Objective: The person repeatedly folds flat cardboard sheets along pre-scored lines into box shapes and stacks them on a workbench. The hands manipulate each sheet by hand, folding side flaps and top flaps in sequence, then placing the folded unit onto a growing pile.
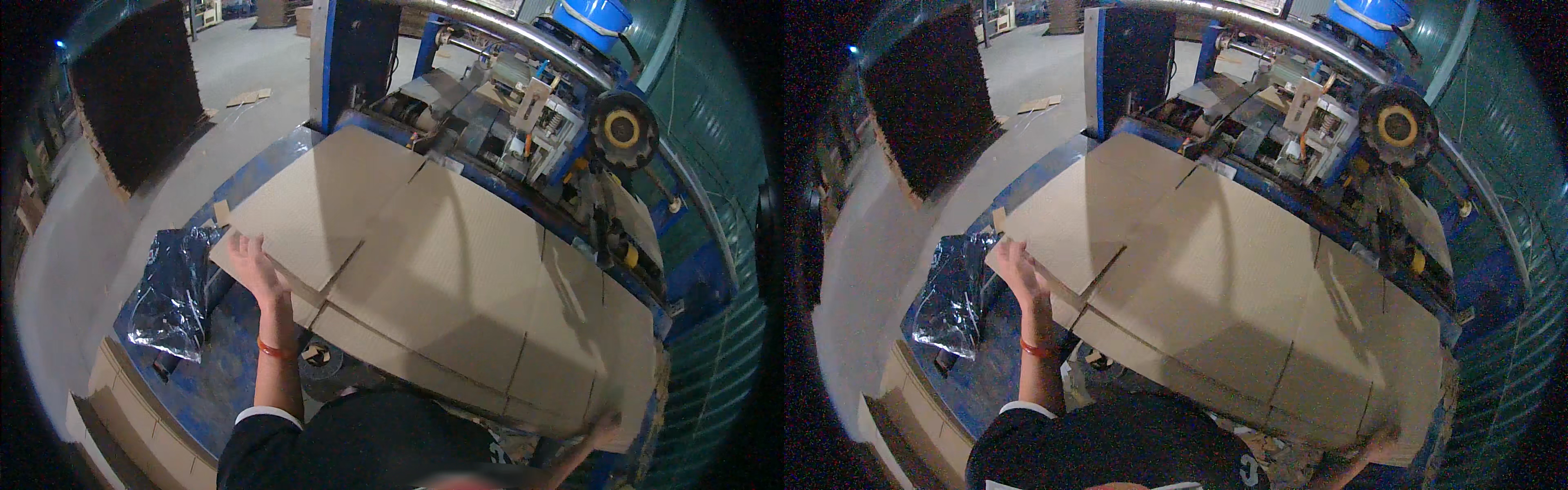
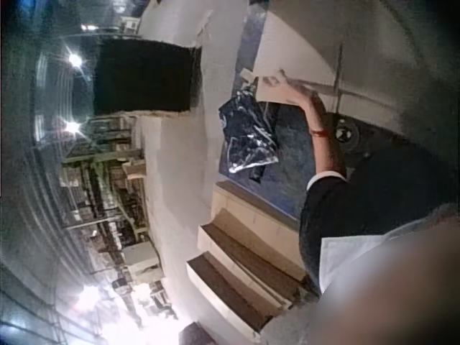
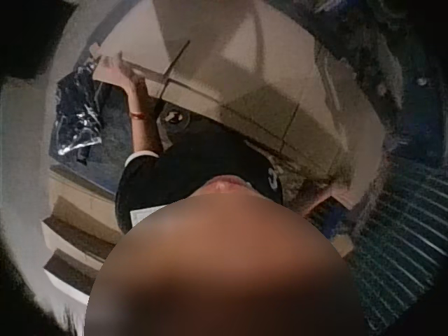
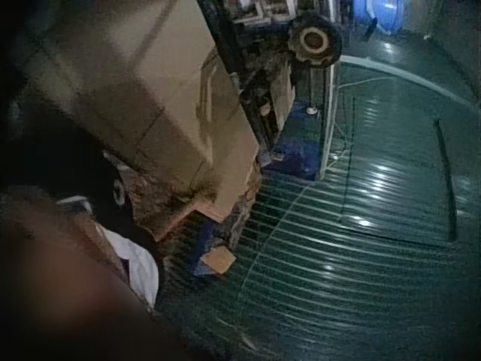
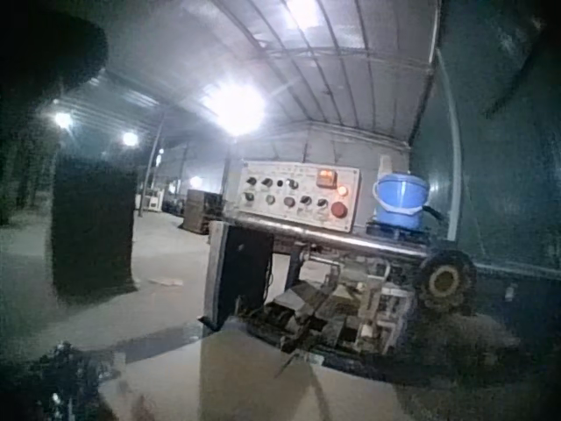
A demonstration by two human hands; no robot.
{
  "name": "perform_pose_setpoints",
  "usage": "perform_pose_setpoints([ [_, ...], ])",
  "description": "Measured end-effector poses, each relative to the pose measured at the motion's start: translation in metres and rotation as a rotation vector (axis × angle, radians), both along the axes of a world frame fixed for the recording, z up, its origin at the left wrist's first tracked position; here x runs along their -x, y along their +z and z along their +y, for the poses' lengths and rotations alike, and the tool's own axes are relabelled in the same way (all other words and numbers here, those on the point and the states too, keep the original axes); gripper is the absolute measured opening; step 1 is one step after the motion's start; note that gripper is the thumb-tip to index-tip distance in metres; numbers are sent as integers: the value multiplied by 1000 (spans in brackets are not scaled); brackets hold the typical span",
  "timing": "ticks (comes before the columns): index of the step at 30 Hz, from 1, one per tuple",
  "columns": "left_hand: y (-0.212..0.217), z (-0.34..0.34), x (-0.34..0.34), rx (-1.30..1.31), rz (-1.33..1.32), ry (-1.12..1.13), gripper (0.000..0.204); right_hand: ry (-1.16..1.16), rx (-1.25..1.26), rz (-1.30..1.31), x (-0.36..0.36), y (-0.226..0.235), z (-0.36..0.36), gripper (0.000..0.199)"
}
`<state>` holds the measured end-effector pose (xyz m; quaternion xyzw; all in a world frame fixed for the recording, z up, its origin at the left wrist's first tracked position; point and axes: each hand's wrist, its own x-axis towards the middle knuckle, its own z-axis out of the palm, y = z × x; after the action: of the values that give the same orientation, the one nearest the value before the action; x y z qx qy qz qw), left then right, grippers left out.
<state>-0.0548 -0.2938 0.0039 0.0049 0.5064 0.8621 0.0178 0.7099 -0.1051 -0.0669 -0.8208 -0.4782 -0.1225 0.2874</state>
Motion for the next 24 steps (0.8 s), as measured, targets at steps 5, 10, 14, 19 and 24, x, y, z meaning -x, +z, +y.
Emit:
perform_pose_setpoints([
  [5, 23, -3, -6, -347, 190, 45, 60, 216, -402, 272, 1, 13, 25, 52],
  [10, 40, 8, -8, -492, 290, -22, 55, 139, -378, 139, 17, 9, 62, 58],
  [14, 55, 12, -5, -542, 344, -105, 54, -218, -296, -241, 18, 10, 56, 57],
  [19, 73, 11, -4, -458, 446, -231, 60, -253, -191, -46, 13, 42, 13, 55],
  [24, 65, 28, -11, -229, 681, -111, 72, -286, -94, 279, 15, 75, 7, 46],
])
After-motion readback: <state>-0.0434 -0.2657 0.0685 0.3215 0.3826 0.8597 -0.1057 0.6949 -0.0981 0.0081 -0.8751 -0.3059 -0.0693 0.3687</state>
